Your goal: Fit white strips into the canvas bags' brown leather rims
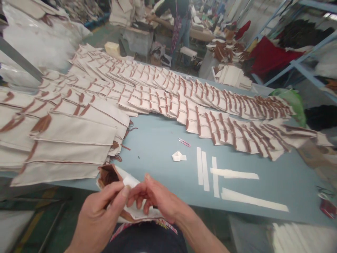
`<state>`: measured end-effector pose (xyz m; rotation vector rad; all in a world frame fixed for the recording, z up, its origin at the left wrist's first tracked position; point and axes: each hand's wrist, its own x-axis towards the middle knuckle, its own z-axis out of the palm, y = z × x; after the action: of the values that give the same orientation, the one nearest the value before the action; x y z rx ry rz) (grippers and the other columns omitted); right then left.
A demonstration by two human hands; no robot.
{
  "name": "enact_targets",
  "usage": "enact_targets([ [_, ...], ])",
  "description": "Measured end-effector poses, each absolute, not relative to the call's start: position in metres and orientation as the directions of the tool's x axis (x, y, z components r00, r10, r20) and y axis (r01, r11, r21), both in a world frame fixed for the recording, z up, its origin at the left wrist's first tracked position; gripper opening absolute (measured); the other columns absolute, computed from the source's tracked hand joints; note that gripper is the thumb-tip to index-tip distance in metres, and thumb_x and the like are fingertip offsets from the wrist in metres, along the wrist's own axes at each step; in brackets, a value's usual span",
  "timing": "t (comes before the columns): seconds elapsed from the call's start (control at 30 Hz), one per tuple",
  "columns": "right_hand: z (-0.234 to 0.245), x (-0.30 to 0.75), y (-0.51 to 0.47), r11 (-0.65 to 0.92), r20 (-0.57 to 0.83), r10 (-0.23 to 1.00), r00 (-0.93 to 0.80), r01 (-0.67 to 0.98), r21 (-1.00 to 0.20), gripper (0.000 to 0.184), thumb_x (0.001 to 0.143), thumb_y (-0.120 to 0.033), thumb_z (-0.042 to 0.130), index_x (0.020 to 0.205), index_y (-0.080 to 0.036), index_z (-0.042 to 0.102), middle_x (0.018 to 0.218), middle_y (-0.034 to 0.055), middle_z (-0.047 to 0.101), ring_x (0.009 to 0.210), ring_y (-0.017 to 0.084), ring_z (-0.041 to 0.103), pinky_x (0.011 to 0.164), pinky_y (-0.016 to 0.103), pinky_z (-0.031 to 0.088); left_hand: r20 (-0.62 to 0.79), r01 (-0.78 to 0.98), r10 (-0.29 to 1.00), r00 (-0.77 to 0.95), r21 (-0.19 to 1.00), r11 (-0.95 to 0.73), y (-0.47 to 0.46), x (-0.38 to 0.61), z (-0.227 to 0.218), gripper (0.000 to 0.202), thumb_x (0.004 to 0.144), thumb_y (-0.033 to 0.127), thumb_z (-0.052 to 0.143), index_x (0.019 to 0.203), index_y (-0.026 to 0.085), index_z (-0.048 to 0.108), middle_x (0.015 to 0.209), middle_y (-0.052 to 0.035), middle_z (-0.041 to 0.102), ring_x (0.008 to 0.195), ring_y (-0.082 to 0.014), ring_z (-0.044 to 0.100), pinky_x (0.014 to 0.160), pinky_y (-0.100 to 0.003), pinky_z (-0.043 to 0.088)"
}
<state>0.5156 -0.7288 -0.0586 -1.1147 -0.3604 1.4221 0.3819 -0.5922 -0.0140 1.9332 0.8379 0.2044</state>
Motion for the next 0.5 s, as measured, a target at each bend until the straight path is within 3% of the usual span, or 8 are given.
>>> enact_targets([
  [0.07, -0.058, 0.496, -0.707, -0.056, -0.462, 0.817, 0.346, -0.749, -0.660, 0.076, 0.087, -0.092, 0.061, 0.087, -0.018, 0.078, 0.080, 0.0050, 0.071, 0.068, 0.015, 0.057, 0.056, 0.021, 0.043, -0.181, 0.444, 0.616, 0.767, 0.842, -0.305, -0.605, 0.380, -0.014, 0.031, 0.093, 0.045, 0.065, 0.078, 0.024, 0.081, 0.067, 0.0010, 0.078, 0.053, -0.0178, 0.071, 0.056, -0.021, 0.055],
  [0.2, -0.049, 0.490, -0.688, 0.143, -0.553, 0.664, 0.502, -0.812, -0.565, 0.059, 0.070, -0.072, 0.092, 0.084, -0.020, 0.071, 0.081, 0.0008, 0.069, 0.070, 0.013, 0.058, 0.063, 0.022, 0.050, -0.140, 0.448, 0.676, 0.724, 0.841, -0.305, -0.620, 0.363, -0.023, 0.027, 0.093, 0.041, 0.065, 0.079, 0.025, 0.082, 0.069, 0.0005, 0.079, 0.057, -0.0169, 0.071, 0.061, -0.020, 0.054],
  [0.33, -0.038, 0.498, -0.683, 0.184, -0.516, 0.660, 0.546, -0.783, -0.594, 0.058, 0.069, -0.071, 0.093, 0.080, -0.020, 0.068, 0.075, -0.0004, 0.066, 0.064, 0.012, 0.056, 0.061, 0.023, 0.050, -0.096, 0.408, 0.650, 0.754, 0.845, -0.347, -0.622, 0.340, -0.045, 0.025, 0.094, 0.036, 0.067, 0.074, 0.025, 0.078, 0.058, 0.0039, 0.070, 0.048, -0.0139, 0.065, 0.061, -0.018, 0.054],
  [0.5, -0.032, 0.503, -0.678, 0.211, -0.421, 0.613, 0.669, -0.652, -0.728, 0.061, 0.077, -0.078, 0.086, 0.076, -0.020, 0.064, 0.066, -0.0024, 0.061, 0.057, 0.011, 0.052, 0.056, 0.024, 0.048, -0.079, 0.422, 0.709, 0.701, 0.847, -0.323, -0.628, 0.315, -0.079, 0.021, 0.096, 0.036, 0.067, 0.083, 0.026, 0.080, 0.058, 0.0054, 0.073, 0.045, -0.0139, 0.069, 0.059, -0.018, 0.053],
])
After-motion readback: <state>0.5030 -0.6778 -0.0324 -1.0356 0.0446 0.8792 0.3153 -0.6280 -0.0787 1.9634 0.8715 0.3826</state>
